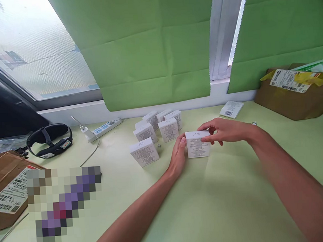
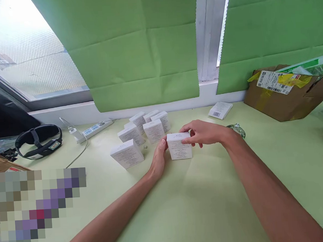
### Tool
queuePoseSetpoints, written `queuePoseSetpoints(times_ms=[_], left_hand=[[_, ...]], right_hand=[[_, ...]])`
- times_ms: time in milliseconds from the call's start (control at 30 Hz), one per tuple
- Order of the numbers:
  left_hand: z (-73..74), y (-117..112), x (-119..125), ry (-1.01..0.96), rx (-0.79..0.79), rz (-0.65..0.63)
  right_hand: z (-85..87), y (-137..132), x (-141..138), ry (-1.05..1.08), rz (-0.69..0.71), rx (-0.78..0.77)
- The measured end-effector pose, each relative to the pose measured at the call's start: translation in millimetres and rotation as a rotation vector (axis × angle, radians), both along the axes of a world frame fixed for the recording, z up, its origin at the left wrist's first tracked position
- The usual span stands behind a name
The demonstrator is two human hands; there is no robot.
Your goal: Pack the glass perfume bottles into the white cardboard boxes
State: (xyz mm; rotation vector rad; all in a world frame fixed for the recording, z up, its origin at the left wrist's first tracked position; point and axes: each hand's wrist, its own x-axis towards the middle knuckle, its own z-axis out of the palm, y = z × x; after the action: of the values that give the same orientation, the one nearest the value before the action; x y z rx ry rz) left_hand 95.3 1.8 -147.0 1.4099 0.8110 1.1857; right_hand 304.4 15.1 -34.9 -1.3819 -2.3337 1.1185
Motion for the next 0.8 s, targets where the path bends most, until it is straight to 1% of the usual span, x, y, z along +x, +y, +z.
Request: queuePoseSetpoints(times_ms=[67,100,167,233,300,400,500,600,700,800], left_hand=[[-2.0,2.4,0.6,-0.018,-0.008,0.017],[-3.2,3.5,0.9,-0.024,-0.015,0.024],[-5.7,5.0,0.9,-0.028,-0.029,0.042],[-7.6,5.5,0.7,-0.024,-0.040,0.060],[-8.2,5.3,0.4,-0.015,-0.046,0.069],[-7.0,4.9,0.2,-0.005,-0.052,0.054],[-5.7,5.2,0.2,0.001,-0.058,0.036],[-6.3,5.5,0.2,0.000,-0.061,0.028],[-7.4,5.4,0.2,-0.010,-0.067,0.028],[-7.5,5.3,0.2,-0.012,-0.089,0.022]], right_hand=[[4.7,-3.8,7.3,0.010,-0.039,0.028],[8.4,-6.1,12.8,0.020,-0.083,0.050],[17.9,-9.3,25.2,0.045,-0.211,0.122],[28.1,-6.3,35.7,0.069,-0.351,0.214],[36.2,6.8,40.8,0.068,-0.430,0.289],[40.2,44.0,36.1,0.017,-0.449,0.366],[32.3,88.0,21.2,-0.050,-0.493,0.384],[16.9,123.5,4.0,-0.086,-0.485,0.374],[-0.2,146.5,-11.4,-0.111,-0.446,0.358],[-15.8,157.3,-24.7,-0.123,-0.392,0.325]])
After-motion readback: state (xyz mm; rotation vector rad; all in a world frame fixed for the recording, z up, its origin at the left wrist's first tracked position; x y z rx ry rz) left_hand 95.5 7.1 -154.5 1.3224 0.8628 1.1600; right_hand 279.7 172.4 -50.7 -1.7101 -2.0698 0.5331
